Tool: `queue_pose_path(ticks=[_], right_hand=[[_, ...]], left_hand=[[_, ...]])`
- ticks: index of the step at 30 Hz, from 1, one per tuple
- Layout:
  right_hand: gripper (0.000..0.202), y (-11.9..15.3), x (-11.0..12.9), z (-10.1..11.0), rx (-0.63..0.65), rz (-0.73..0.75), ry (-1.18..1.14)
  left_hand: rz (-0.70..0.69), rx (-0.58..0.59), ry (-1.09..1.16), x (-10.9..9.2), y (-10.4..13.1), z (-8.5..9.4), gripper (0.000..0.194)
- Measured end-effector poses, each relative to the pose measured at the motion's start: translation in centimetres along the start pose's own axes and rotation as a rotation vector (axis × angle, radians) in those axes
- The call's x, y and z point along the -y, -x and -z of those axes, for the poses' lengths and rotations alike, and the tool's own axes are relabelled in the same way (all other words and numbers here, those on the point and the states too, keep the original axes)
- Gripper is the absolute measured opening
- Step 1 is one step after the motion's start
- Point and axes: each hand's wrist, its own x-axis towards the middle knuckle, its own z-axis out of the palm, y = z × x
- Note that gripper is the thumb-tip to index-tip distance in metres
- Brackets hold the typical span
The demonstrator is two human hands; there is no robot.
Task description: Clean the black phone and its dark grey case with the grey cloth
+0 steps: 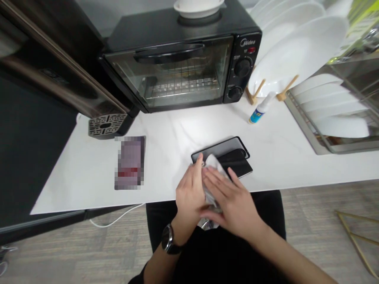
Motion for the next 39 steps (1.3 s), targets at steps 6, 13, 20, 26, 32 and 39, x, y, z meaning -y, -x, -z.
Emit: queue_pose_path(ticks=[6, 13, 20, 26, 32, 39], right_hand=[[0.084, 0.2, -0.6, -0.1, -0.091, -0.213, 0.156], [0.076, -0.2, -1.0, -0.1, -0.054, -0.067, 0.054], [0.085, 0.0, -0.7, -0.1, -0.119, -0.083, 0.144], [0.074, -0.2, -1.7, 0.4, -0.064, -0.022, 0.095], [0.048, 0.8, -3.4, 0.8, -0.14, -0.069, 0.174], [0.024, -2.8, -4.2, 3.2, -0.275, -0.072, -0.173]], left_hand=[[-0.009, -0.033, 0.032, -0.3, -0.3, -0.2, 0.08], [0.018, -0.037, -0.011, 0.1, -0.2, 0.2, 0.077], [-0.025, -0.045, -0.026, -0.1, -0.3, -0.1, 0.069], [-0.012, -0.018, -0.024, 0.1, -0.2, 0.3, 0.071], [-0.019, -0.02, 0.035, -0.2, -0.5, 0.0, 0.071], [-0.135, -0.104, 0.096, 0.1, 0.1, 0.5, 0.059]])
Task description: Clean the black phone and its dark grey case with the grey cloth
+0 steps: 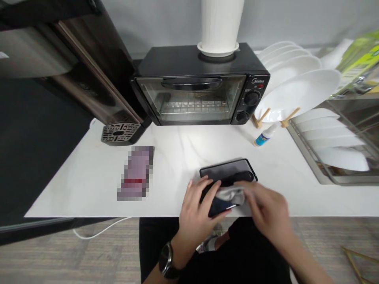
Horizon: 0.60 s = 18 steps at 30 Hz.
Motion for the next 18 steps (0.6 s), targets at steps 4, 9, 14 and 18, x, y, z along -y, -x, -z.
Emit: queue_pose_path(ticks=[4, 9, 14, 18], right_hand=[[0.033, -7.4, -3.6, 1.7, -0.019, -0.038, 0.099], [0.05, -7.3, -5.2, 2.1, 0.046, 0.054, 0.091], [0.069, -0.8, -6.9, 2.2, 0.304, -0.075, -0.02], [0.079, 0.2, -7.8, 1.7, 0.338, -0.031, -0.072]], left_hand=[[0.028, -0.113, 0.051, 0.2, 0.9, 2.5, 0.06], [0.142, -0.09, 0.109, 2.4, 3.0, 6.3, 0.07], [0.158, 0.028, 0.197, 3.6, 1.6, 6.9, 0.051], [0.233, 0.199, 0.465, 2.8, -2.1, 6.2, 0.04]])
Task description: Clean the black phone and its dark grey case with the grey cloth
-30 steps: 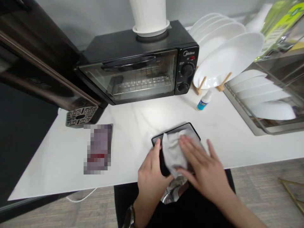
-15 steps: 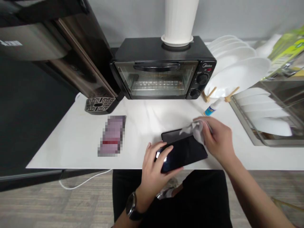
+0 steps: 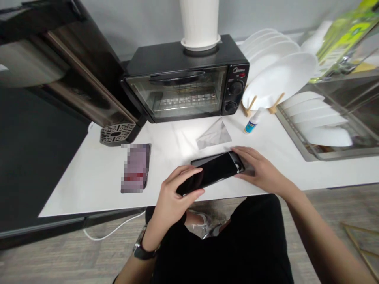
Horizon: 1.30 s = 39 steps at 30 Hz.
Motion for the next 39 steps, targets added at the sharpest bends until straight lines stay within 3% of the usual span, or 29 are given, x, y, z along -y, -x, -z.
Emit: queue_pose_path(ticks=[7, 12, 17, 20, 23, 39], right_hand=[[0.093, -0.5, -0.3, -0.2, -0.075, -0.007, -0.063], [0.1, -0.2, -0.7, -0.4, -0.06, 0.026, -0.084], [0.099, -0.3, -0.6, -0.3, -0.048, 0.018, -0.07], [0.097, -0.3, -0.5, -0.2, -0.034, 0.019, -0.06], [0.091, -0.3, -0.6, -0.2, -0.037, 0.035, -0.048], [0.091, -0.6, -0.5, -0.1, 0.018, 0.004, -0.073]], left_hand=[[0.1, 0.204, 0.04, -0.8, -4.1, -0.3, 0.039], [0.163, 0.269, 0.116, -0.5, -5.3, 0.8, 0.056], [0.018, 0.25, -0.146, -0.2, -5.0, 0.8, 0.047], [-0.117, 0.219, -0.391, 0.6, -4.2, 0.0, 0.054], [-0.209, 0.253, -0.498, 1.3, -3.6, -0.8, 0.058], [-0.212, 0.463, -0.642, 0.9, -4.3, -2.6, 0.069]])
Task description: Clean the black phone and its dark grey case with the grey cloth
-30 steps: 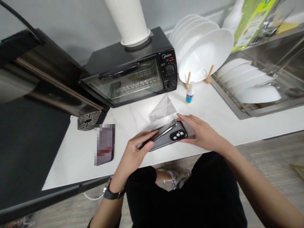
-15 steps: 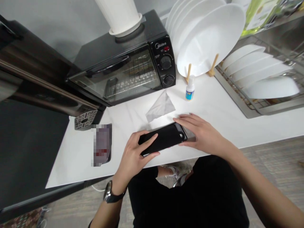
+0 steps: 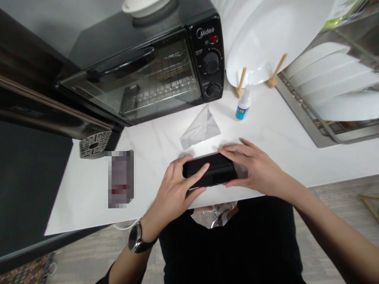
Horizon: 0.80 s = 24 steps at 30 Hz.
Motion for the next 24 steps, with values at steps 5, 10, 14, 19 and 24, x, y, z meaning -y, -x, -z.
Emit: queue_pose_path(ticks=[5, 10, 14, 19, 24], right_hand=[[0.087, -0.3, -0.2, 0.0, 0.018, 0.004, -0.014], [0.085, -0.2, -0.3, 0.3, 0.032, -0.004, -0.018], [0.069, -0.3, 0.9, 1.6, 0.059, 0.011, -0.062], [0.039, -5.8, 2.6, 0.7, -0.093, 0.028, -0.051], [0.025, -11.9, 1.0, -1.6, -0.037, 0.006, 0.201]], left_hand=[[-0.016, 0.018, -0.101, -0.6, -0.5, -0.3, 0.07], [-0.033, 0.028, -0.058, -0.6, -0.5, -0.5, 0.068], [-0.022, 0.0, 0.081, -0.4, 1.1, -0.3, 0.072], [0.156, -0.161, 0.272, 0.5, 3.7, -0.7, 0.098], [0.138, -0.205, 0.316, 1.0, 3.9, -1.4, 0.113]])
